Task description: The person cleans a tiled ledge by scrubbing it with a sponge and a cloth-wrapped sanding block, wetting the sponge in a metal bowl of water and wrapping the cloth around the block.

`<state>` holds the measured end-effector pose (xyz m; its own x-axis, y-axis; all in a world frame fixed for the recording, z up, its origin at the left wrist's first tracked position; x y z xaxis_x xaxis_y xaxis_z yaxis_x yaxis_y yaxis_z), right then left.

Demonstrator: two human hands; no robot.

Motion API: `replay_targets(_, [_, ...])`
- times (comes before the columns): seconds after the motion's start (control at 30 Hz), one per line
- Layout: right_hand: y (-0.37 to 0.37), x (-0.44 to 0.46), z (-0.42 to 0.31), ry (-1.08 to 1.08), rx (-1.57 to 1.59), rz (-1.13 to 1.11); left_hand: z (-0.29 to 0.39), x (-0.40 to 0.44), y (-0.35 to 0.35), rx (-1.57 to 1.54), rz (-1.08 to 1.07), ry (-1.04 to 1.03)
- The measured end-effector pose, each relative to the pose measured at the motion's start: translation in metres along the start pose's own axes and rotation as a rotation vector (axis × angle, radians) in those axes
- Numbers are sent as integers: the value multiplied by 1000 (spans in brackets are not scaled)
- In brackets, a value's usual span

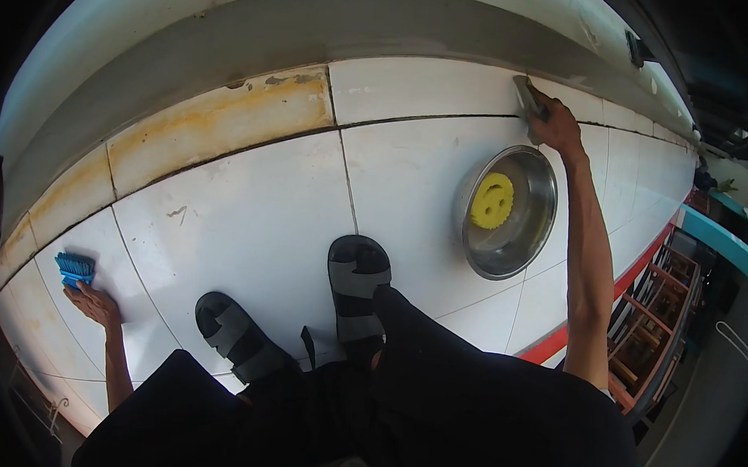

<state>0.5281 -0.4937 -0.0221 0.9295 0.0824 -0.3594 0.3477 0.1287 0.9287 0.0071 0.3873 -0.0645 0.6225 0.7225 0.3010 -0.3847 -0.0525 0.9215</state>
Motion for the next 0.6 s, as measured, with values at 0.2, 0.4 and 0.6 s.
replay_targets(0.2, [-3,1,-8,-166,176,-40,-12,3,-4,4,15,-6])
replay_targets(0.4, [-10,14,-2,-135,136,83,-11,2,-4,40,39,-52])
replay_targets(0.6, [2,2,-16,-173,103,79,-9,1,-4,37,30,-77])
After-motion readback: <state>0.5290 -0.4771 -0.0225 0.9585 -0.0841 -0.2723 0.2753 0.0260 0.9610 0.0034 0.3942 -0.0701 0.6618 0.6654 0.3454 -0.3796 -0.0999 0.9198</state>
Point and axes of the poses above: each hand's wrist, its own x-axis towards the middle knuckle, its own y-axis out of the back of the hand, z = x × y, the point moved 10 cm from there along x, towards the middle knuckle, and after that the axes turned 1 degree about -y, right-handed, at the moved point
